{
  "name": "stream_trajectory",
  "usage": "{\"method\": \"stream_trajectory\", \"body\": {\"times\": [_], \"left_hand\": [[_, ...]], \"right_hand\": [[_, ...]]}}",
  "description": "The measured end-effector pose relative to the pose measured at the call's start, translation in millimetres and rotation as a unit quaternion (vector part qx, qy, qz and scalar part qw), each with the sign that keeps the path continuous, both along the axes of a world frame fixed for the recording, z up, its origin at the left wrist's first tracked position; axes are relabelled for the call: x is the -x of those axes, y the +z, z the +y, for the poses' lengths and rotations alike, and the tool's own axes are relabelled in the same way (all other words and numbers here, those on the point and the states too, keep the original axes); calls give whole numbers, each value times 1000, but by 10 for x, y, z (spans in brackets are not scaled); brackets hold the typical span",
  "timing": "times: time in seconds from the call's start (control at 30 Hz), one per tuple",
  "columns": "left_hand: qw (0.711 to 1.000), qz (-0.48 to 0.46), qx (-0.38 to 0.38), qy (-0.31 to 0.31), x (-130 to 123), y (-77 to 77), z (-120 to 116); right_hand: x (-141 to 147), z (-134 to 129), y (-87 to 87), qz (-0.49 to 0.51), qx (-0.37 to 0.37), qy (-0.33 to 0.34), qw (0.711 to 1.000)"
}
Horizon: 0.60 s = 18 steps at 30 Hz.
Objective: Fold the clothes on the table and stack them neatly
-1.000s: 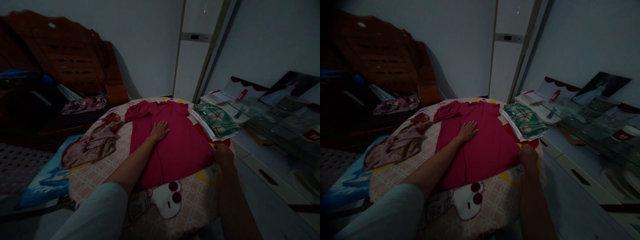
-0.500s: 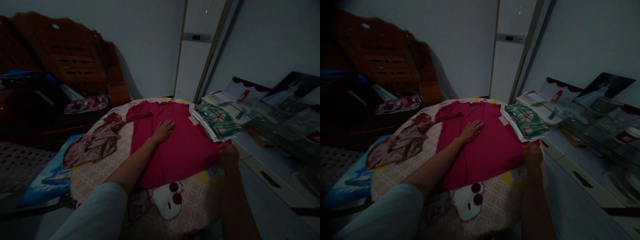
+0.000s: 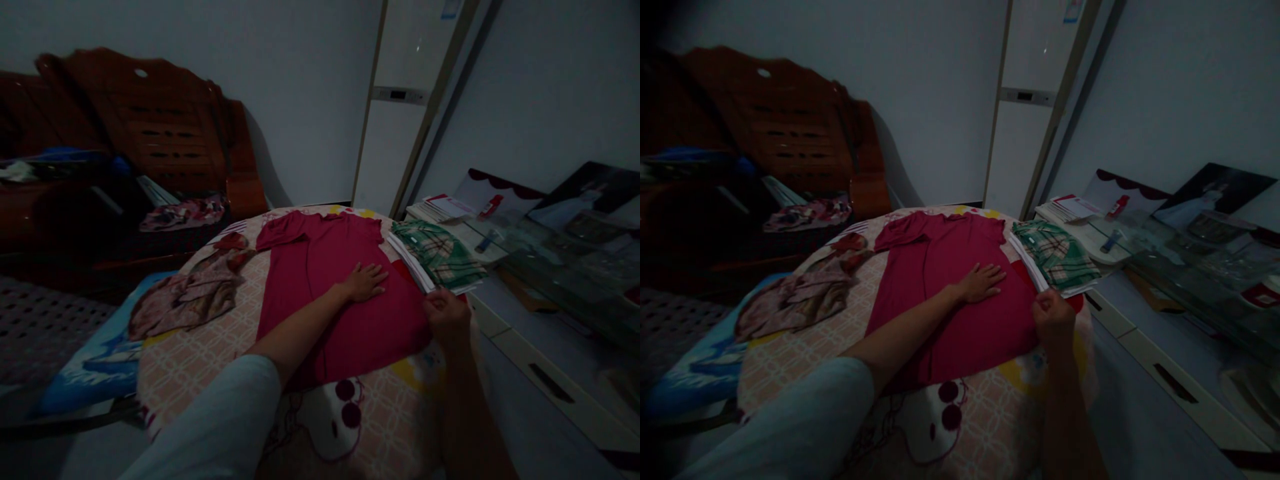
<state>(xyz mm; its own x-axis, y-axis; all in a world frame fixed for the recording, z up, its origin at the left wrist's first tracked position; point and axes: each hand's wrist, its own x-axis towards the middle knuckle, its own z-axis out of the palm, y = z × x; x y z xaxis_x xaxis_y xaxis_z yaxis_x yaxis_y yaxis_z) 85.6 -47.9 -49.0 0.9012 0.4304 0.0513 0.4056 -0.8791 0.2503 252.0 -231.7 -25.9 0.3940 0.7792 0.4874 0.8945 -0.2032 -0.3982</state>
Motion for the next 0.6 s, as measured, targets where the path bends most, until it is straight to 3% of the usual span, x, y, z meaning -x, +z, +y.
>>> {"method": "stream_trajectory", "body": {"times": [0.1, 0.17, 0.23, 0.3, 0.47, 0.6], "left_hand": [[999, -27, 7, 25, -78, -2, 56], [996, -50, 8, 78, -129, 75, 179], [982, -82, -9, 169, -212, 172, 333], [970, -98, -33, 220, -332, 245, 482], [989, -29, -24, 146, -701, 224, 732], [990, 8, -2, 138, -900, 112, 840]], "right_hand": [[343, 67, 56, 180, -15, 180, 967], [522, 91, 65, 235, 10, 233, 944], [624, 93, 57, 251, 29, 252, 934], [661, 79, 40, 252, 42, 257, 932], [667, 38, 7, 287, 74, 244, 924], [692, 23, 19, 308, 79, 246, 916]]}}
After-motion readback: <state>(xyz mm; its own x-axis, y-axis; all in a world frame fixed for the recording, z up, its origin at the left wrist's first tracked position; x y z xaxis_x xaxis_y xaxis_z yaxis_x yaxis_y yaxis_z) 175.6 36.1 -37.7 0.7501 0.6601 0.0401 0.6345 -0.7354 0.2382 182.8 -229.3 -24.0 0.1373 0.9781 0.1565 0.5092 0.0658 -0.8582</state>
